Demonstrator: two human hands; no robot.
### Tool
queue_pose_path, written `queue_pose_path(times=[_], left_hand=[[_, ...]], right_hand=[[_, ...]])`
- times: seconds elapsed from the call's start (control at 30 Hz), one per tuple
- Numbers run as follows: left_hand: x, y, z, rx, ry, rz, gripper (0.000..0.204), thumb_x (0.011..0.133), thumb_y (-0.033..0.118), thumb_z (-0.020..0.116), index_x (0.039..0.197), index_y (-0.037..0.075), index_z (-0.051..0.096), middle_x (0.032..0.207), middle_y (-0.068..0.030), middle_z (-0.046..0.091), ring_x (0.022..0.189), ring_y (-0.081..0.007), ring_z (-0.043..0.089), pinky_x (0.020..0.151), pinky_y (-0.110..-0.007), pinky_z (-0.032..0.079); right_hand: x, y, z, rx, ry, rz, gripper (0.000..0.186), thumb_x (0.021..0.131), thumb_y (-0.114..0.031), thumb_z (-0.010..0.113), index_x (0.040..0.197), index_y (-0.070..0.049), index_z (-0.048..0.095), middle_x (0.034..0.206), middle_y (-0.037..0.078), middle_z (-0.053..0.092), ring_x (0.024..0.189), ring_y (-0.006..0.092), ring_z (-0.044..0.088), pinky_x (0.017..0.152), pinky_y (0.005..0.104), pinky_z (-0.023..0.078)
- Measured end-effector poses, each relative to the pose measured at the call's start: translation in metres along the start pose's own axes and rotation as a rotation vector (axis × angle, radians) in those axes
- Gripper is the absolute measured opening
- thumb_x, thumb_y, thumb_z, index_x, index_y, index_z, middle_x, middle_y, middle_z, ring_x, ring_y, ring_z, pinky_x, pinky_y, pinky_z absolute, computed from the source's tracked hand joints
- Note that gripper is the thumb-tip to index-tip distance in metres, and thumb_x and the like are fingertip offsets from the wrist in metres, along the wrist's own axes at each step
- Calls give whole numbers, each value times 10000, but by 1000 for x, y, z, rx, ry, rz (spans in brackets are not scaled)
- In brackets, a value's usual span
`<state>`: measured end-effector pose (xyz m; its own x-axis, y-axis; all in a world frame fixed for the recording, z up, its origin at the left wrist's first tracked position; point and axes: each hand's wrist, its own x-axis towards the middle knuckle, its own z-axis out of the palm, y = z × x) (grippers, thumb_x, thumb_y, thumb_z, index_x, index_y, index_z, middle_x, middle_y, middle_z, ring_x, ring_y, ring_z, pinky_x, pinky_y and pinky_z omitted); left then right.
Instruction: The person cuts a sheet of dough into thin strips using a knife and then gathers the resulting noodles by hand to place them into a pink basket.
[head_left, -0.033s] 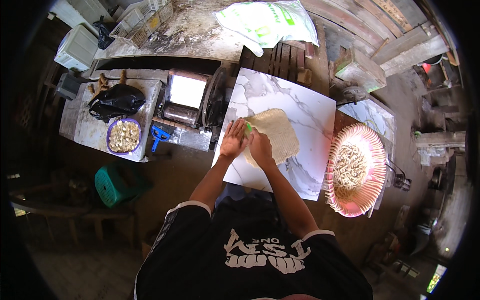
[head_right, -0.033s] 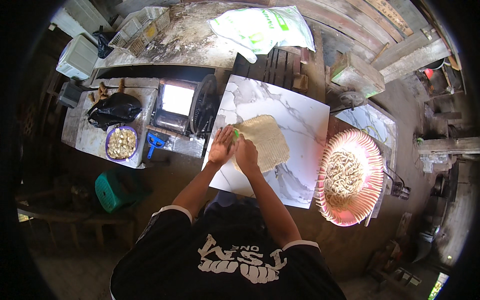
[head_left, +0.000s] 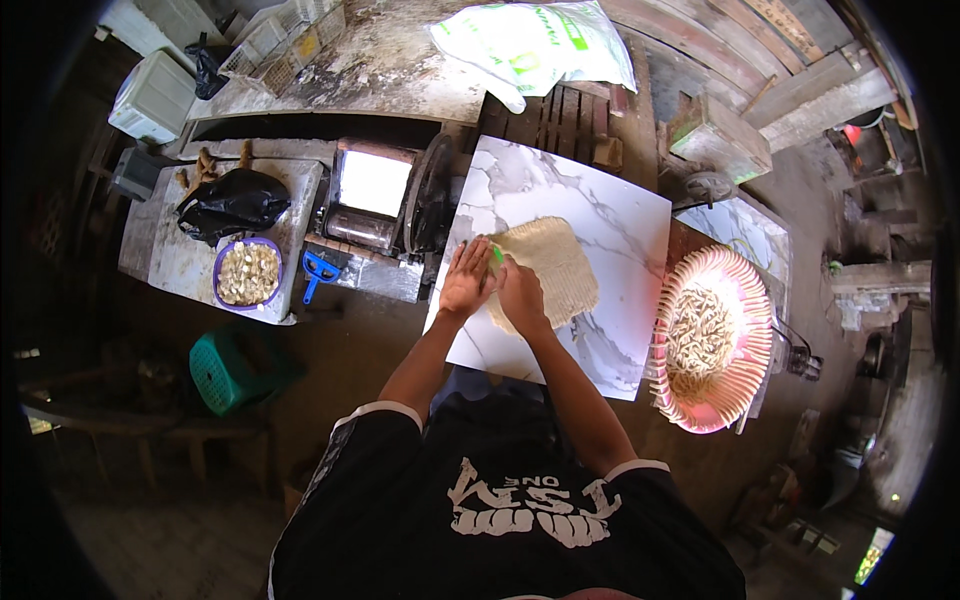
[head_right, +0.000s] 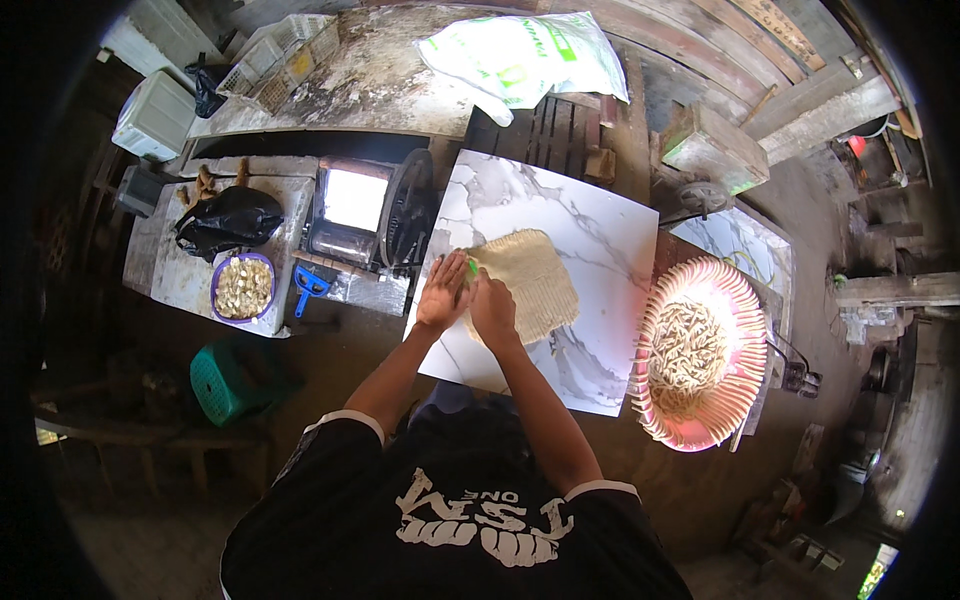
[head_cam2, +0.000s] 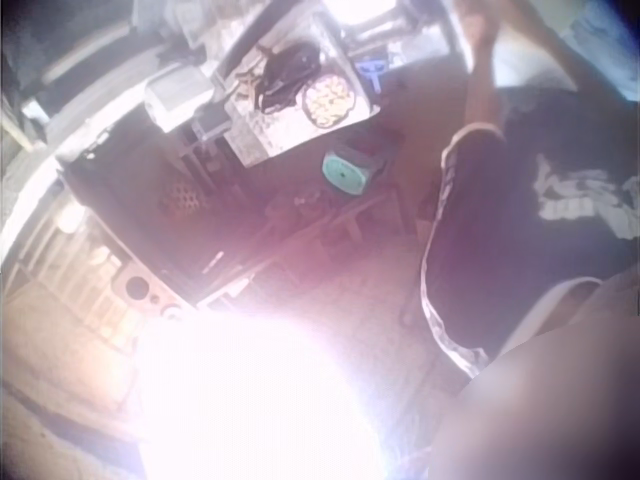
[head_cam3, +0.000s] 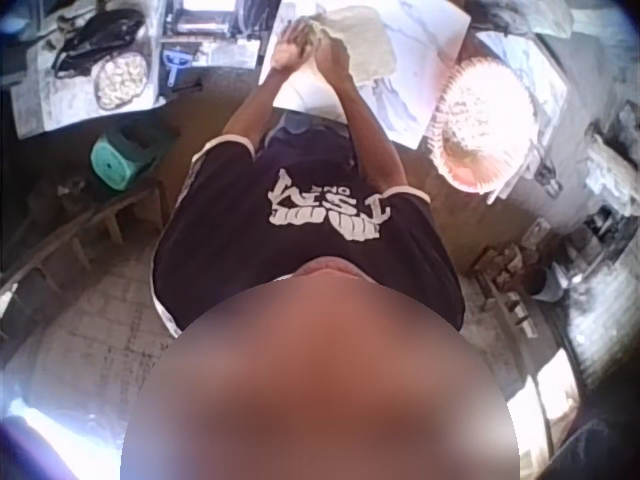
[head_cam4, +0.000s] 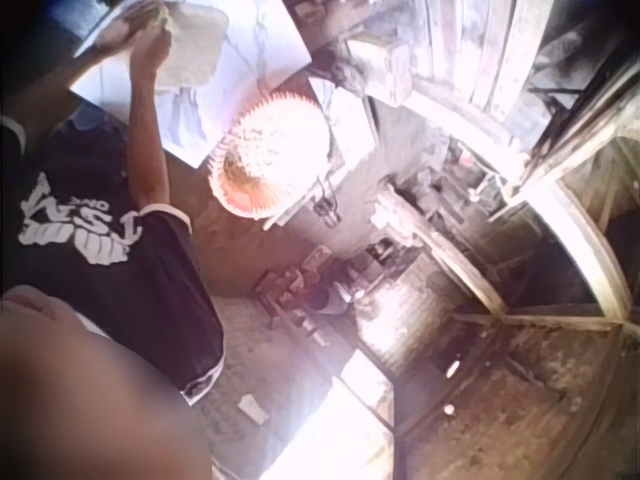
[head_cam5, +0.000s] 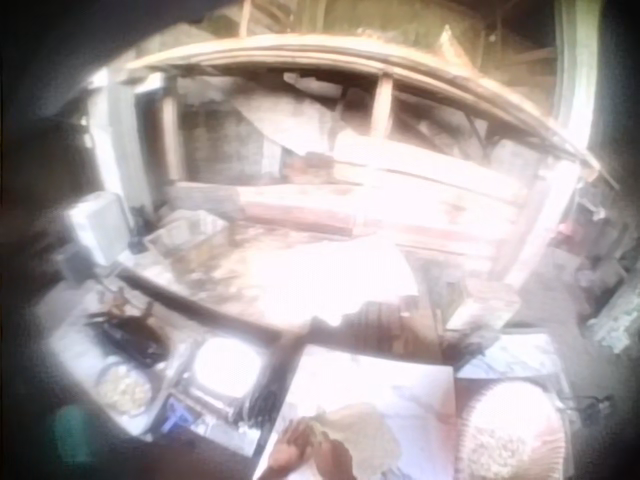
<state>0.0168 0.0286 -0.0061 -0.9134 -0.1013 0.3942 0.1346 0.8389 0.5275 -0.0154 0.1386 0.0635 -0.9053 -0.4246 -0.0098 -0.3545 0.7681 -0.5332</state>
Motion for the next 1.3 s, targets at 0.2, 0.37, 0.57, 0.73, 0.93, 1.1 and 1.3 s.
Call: queue_pose_path(times=[0.2, 0.37, 0.57, 0.73, 0.93, 1.1, 1.3], left_hand=[[3, -8, -1, 19, 16, 15, 470, 738, 168, 492, 1176, 15, 420, 1279, -98, 370, 1216, -226, 297, 1022, -381, 187], [8, -11, -5, 35, -5, 1, 463, 758, 176, 492, 1193, 41, 410, 1291, -88, 355, 1214, -226, 298, 1017, -379, 190], [10, -10, -6, 79, -19, -10, 472, 773, 217, 497, 1200, 42, 400, 1295, -79, 350, 1218, -215, 288, 1022, -371, 185], [13, -14, -6, 60, -51, -21, 477, 802, 216, 466, 1236, 50, 358, 1316, -83, 316, 1232, -226, 262, 1025, -373, 170], [4, -14, -7, 74, -98, 9, 515, 817, 223, 450, 1277, 59, 286, 1342, -98, 262, 1250, -226, 225, 1033, -371, 150], [0, -12, -10, 33, -95, 2, 504, 801, 188, 457, 1265, 57, 310, 1324, -105, 292, 1238, -235, 247, 1029, -371, 173], [-4, -8, -8, 16, -69, 17, 487, 791, 205, 473, 1233, 37, 357, 1301, -110, 333, 1225, -232, 277, 1025, -365, 185]], right_hand=[[-2, -3, -3, -16, -72, 37, 203, 821, -162, 429, 901, 8, 504, 735, 213, 569, 707, 374, 571, 619, 449, 453], [-15, -4, -9, -57, -101, 96, 204, 825, -172, 414, 877, 5, 502, 729, 223, 568, 707, 378, 571, 623, 458, 456], [-31, -5, -23, -82, -207, 197, 215, 833, -180, 388, 879, -11, 512, 733, 226, 569, 721, 380, 574, 639, 462, 459], [-38, 1, -20, -117, -214, 216, 228, 838, -187, 374, 868, -16, 520, 734, 233, 569, 725, 384, 572, 648, 465, 456], [-36, 0, -29, -42, -192, 194, 230, 838, -187, 378, 884, -15, 523, 742, 238, 567, 722, 385, 568, 656, 469, 445], [-21, -7, -16, 25, -34, 86, 251, 833, -191, 409, 977, -7, 500, 745, 227, 557, 709, 378, 560, 639, 461, 444], [-1, -8, 5, 27, -16, 46, 288, 835, -165, 403, 1054, 4, 482, 787, 231, 551, 737, 371, 545, 647, 449, 430]])
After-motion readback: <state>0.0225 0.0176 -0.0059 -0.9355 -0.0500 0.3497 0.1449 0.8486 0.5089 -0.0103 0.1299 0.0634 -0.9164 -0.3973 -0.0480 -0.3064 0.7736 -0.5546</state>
